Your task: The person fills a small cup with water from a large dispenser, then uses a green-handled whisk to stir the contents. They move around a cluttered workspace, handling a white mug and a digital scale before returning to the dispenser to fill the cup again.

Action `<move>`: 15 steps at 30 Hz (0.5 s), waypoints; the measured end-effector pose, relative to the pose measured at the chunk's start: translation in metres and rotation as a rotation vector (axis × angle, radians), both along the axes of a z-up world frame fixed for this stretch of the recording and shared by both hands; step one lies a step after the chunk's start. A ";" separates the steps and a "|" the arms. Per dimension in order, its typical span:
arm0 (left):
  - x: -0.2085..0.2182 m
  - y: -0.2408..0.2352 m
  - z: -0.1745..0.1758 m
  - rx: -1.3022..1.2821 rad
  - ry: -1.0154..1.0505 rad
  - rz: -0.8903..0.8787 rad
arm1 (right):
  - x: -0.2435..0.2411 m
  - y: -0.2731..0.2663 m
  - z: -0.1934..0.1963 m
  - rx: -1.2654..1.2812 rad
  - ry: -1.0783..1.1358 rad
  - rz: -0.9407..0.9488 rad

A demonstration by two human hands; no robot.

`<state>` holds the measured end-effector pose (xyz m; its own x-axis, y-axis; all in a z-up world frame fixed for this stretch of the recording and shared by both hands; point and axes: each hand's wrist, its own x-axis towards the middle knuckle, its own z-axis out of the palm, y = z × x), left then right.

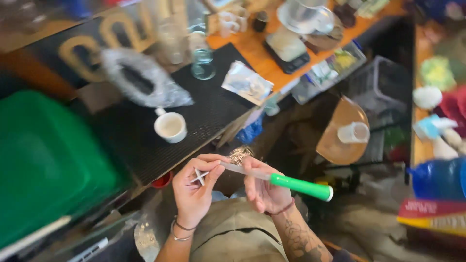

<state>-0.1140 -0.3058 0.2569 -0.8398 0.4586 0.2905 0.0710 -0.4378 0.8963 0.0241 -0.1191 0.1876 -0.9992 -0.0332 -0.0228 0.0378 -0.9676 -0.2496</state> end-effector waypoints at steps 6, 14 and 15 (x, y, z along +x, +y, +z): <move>0.047 0.088 -0.021 -0.107 -0.106 -0.065 | 0.039 0.018 0.047 0.685 0.040 -0.432; 0.104 0.175 -0.045 -0.287 -0.126 -0.252 | 0.092 0.079 0.021 0.849 -0.413 -0.769; 0.105 0.182 -0.050 -0.334 -0.119 -0.234 | 0.095 0.085 0.017 0.885 -0.454 -0.758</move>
<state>-0.0089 -0.1233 0.2072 -0.7203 0.6937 0.0009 -0.1082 -0.1136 0.9876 0.1187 -0.0344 0.2042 -0.6562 0.7491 -0.0911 -0.2017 -0.2904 -0.9354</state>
